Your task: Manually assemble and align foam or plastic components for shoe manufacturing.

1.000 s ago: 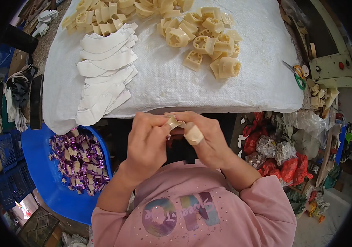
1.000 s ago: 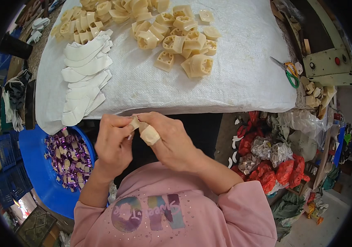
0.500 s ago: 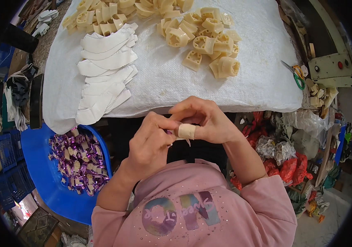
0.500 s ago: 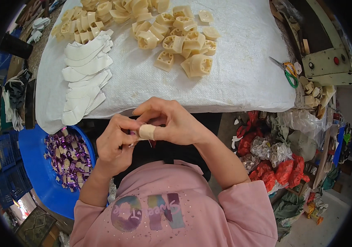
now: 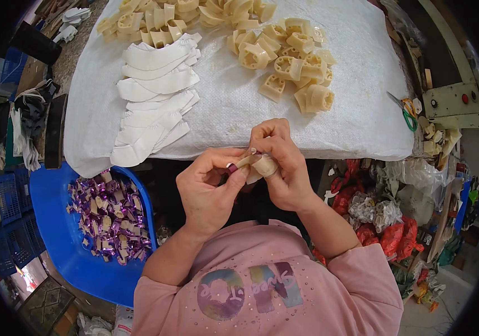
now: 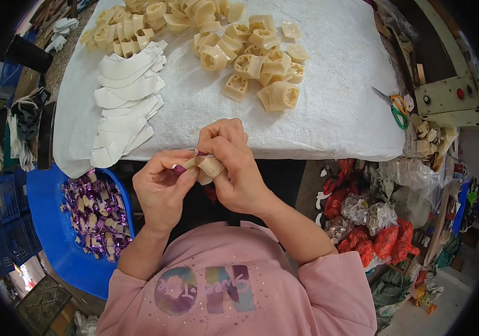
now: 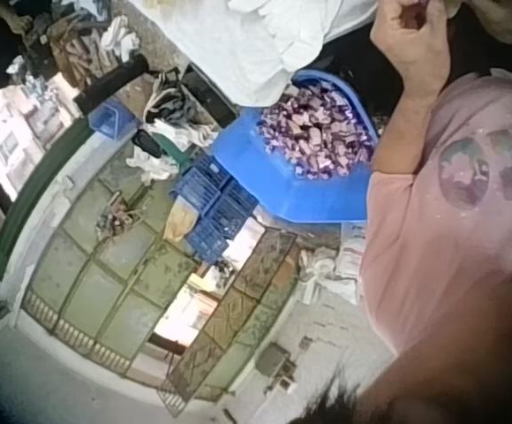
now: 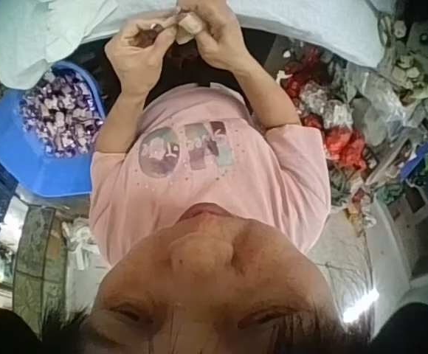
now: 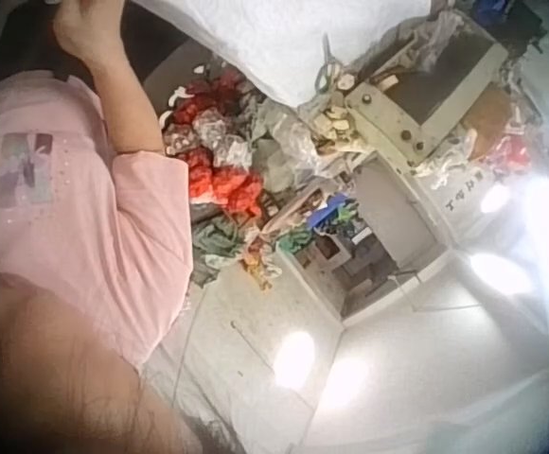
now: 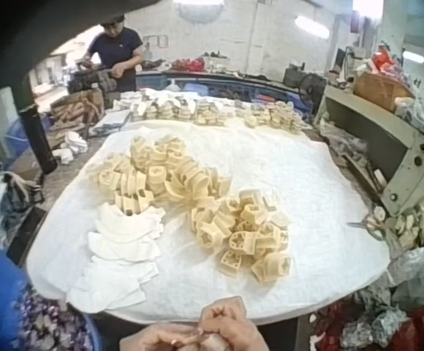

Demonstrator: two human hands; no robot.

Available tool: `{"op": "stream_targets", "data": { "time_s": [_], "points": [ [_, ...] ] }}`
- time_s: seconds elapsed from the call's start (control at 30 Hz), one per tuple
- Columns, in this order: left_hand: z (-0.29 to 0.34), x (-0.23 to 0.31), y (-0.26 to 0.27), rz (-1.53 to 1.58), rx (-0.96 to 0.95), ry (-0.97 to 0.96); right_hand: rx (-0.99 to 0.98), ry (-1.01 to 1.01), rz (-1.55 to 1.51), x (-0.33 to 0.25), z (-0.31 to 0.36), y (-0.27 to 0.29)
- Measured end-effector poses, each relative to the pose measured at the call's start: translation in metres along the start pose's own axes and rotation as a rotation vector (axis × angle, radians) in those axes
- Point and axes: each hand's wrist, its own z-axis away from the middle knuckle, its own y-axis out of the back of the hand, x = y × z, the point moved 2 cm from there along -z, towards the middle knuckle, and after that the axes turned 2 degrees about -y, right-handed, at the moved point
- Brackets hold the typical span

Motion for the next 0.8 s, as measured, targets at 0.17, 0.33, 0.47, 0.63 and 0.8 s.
{"op": "stream_targets", "data": {
  "time_s": [0.17, 0.33, 0.47, 0.63, 0.8],
  "points": [
    [-0.001, 0.003, 0.000, 0.031, 0.048, 0.106, 0.009, -0.178, -0.401, 0.007, 0.001, -0.001],
    [0.002, 0.004, -0.004, -0.160, -0.028, 0.048, 0.003, 0.062, 0.100, 0.001, -0.003, 0.007],
    [0.002, 0.004, -0.005, -0.470, 0.000, -0.187, 0.034, 0.139, 0.155, 0.002, 0.002, 0.008],
    [-0.002, 0.006, 0.005, -0.456, -0.067, -0.235, 0.048, -0.088, -0.444, 0.010, 0.001, 0.019],
    [-0.003, 0.009, 0.002, -0.632, -0.177, -0.565, -0.221, -0.396, -0.465, 0.005, -0.007, 0.030]
  ]
}}
